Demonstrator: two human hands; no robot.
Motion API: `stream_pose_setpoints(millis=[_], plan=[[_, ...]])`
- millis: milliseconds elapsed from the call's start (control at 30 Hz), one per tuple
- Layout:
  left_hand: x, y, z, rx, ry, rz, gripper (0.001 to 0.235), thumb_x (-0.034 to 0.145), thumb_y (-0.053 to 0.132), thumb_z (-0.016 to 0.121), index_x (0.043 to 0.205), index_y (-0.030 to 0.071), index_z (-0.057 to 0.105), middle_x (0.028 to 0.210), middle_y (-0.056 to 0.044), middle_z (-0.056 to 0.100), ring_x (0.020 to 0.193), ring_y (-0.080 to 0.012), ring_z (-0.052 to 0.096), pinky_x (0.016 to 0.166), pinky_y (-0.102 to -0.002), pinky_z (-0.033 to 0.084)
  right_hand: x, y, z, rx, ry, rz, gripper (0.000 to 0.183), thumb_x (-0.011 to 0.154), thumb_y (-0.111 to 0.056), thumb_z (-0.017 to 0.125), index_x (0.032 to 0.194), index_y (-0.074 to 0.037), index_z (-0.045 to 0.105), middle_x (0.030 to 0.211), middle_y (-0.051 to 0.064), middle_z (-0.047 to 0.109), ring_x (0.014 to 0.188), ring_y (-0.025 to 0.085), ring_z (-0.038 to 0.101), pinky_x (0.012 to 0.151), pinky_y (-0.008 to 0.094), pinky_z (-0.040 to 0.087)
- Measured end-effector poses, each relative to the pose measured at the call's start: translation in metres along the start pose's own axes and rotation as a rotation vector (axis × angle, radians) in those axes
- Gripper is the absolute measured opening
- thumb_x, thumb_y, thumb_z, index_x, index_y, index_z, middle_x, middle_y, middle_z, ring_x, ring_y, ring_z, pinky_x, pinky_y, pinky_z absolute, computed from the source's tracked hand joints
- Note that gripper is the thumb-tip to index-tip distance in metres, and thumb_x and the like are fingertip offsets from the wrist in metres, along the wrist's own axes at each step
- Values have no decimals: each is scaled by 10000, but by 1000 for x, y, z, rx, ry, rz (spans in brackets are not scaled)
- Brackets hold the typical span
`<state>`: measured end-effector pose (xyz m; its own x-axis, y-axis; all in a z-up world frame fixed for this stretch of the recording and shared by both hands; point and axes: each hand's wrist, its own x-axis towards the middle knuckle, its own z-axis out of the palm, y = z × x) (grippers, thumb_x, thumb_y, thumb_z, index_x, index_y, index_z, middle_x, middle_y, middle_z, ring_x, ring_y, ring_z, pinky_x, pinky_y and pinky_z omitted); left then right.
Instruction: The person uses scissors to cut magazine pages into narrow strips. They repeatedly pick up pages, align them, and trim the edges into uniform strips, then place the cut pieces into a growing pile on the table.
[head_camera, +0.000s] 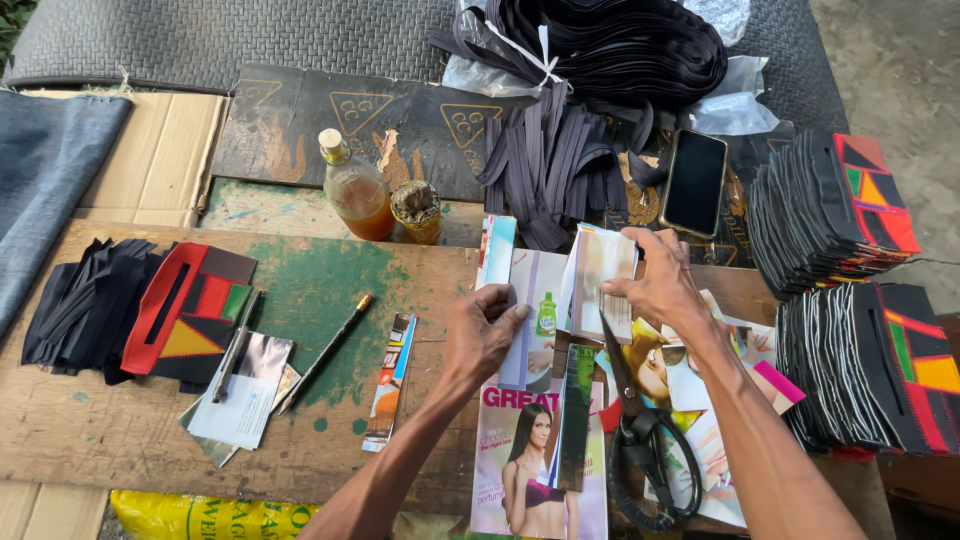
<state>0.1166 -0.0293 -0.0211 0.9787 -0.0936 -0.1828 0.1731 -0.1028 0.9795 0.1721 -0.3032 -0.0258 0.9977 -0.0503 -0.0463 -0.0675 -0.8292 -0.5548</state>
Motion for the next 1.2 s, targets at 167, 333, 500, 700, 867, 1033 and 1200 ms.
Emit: stream_pose_setpoints(millis=[167,333,500,700,867,1033,1200], plan=[[3,-4,8,13,-15,-18,283,881,97,724,1136,-25,713,998,-155,784,858,-174,762,776,-297,651,-2,-10,-5,42,22,-8,808,571,-176,962,1305,-114,629,1208,138,586,1198,319,551,1032,437,450],[1,-2,13,36,0,-22,294,870,92,737,1137,-29,722,984,-164,793,846,-194,760,774,-312,647,-8,-24,-5,53,69,19,866,571,-99,958,1353,-73,588,1087,132,585,1070,294,566,960,432,470],[0,3,14,15,-3,-43,251,871,107,733,1100,5,736,971,-131,791,828,-168,758,754,-290,645,-12,-25,4,163,163,4,940,581,-50,924,1428,-28,517,953,100,591,841,233,597,757,365,530],[-2,7,9,92,34,-66,189,911,201,721,983,33,769,805,-84,771,654,-142,678,613,-291,589,-12,3,23,267,160,101,453,805,-104,868,1217,-19,699,892,68,731,798,167,674,732,303,549],[-5,14,5,71,41,-68,214,928,257,694,932,53,758,753,-51,740,611,-125,632,590,-306,570,-10,11,25,522,193,80,199,947,-66,737,1118,34,717,929,63,756,805,125,687,747,271,569],[-12,25,-2,-66,19,-59,271,941,307,685,871,49,731,713,-11,695,615,-96,601,606,-271,542,-17,-9,0,826,358,-67,192,991,2,653,1175,39,618,1044,125,753,893,126,688,822,263,552],[-16,38,-1,-410,3,-14,232,935,235,728,849,19,730,734,30,654,687,-62,533,652,-225,459,-64,-42,-14,1176,127,-108,289,994,-3,625,1271,51,564,1180,155,711,1023,142,685,957,291,556]])
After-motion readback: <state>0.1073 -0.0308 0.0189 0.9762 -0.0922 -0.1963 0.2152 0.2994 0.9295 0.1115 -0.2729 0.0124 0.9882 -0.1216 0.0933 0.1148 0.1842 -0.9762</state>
